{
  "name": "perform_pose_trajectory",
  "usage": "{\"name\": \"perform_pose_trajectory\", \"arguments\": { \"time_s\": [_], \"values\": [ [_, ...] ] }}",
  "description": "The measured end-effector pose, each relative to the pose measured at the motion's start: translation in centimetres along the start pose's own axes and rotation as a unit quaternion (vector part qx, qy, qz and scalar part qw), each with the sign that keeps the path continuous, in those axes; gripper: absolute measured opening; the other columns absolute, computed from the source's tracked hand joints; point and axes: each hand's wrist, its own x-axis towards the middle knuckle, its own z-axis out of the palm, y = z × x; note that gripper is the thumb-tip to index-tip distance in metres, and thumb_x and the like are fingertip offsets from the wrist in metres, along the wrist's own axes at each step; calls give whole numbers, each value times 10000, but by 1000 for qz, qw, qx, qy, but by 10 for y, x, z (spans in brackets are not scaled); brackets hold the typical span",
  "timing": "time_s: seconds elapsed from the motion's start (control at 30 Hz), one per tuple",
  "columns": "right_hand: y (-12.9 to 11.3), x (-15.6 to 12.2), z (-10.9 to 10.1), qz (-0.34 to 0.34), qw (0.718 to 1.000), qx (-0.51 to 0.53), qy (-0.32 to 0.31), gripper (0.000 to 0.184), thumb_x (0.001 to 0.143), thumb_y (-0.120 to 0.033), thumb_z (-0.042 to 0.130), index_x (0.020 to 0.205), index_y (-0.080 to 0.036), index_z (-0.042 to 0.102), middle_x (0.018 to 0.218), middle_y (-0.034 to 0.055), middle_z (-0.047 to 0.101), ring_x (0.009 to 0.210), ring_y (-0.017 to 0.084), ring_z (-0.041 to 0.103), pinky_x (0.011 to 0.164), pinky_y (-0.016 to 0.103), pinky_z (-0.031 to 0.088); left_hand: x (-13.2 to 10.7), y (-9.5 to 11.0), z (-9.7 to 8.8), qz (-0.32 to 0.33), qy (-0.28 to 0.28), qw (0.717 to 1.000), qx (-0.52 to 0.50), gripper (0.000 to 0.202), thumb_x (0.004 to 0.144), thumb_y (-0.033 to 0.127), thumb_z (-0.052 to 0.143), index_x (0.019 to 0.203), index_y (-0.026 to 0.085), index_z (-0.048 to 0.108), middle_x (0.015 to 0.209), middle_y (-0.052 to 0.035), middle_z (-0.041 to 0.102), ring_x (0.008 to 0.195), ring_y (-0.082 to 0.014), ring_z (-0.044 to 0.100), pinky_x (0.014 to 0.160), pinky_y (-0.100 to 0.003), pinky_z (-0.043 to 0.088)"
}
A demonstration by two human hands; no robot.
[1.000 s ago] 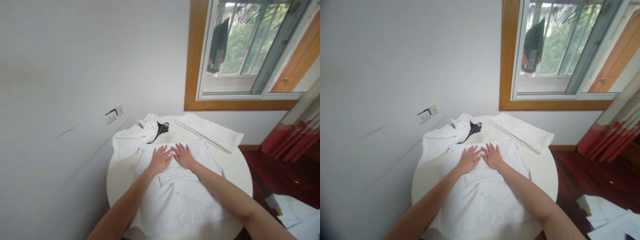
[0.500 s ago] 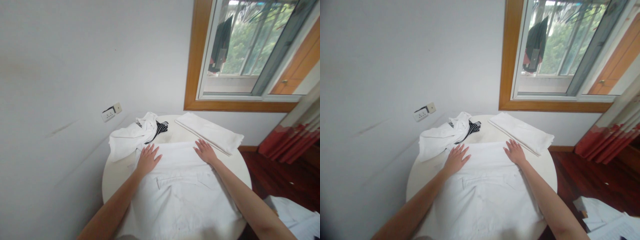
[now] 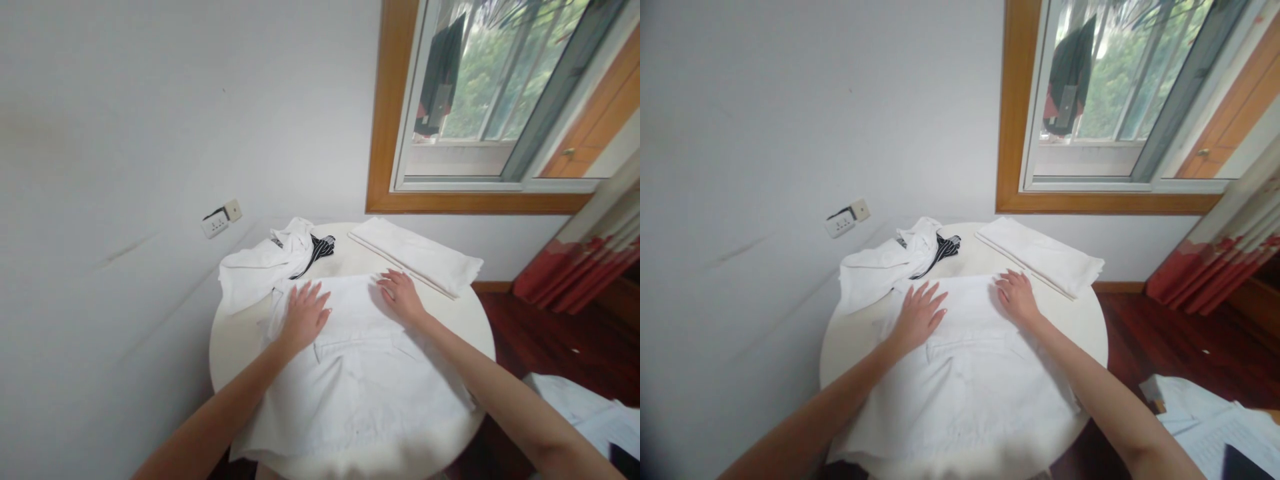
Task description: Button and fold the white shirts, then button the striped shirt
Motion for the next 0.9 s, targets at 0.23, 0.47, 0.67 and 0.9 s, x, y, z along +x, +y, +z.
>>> {"name": "perform_pose_trajectory", "arguments": {
  "time_s": [0.23, 0.47, 0.67, 0.9],
  "values": [
    [-72, -45, 9, -83, 989, 32, -118, 573, 929, -585, 362, 1432, -313, 399, 1521, 72, 325, 1401, 297, 266, 1111, 540, 182, -41, 18, 10, 44, -45, 997, -47, 513, 906, 506, 452, 1390, 336, 443, 1496, -55, 381, 1389, -290, 305, 1129, -557, 204],
    [-37, -72, 5, -70, 992, 7, -102, 556, 949, -559, 345, 1432, -291, 408, 1524, 67, 310, 1417, 266, 242, 1142, 506, 155, -66, -4, 5, 29, -45, 998, -15, 481, 935, 471, 401, 1385, 309, 450, 1490, -56, 392, 1389, -254, 321, 1144, -508, 210],
    [1, -98, -2, -31, 996, -33, -71, 564, 964, -518, 335, 1444, -228, 392, 1538, 94, 276, 1425, 253, 225, 1134, 461, 233, -85, -18, 7, -25, -19, 999, 14, 548, 907, 522, 431, 1388, 260, 456, 1492, -94, 381, 1402, -284, 294, 1142, -517, 233],
    [23, -115, -8, 49, 995, -63, -67, 558, 955, -524, 341, 1438, -249, 395, 1524, 105, 308, 1410, 279, 262, 1115, 551, 228, -98, -20, 2, -51, -2, 999, 15, 506, 912, 454, 433, 1358, 224, 494, 1487, -100, 388, 1401, -279, 299, 1133, -450, 309]
  ]
}}
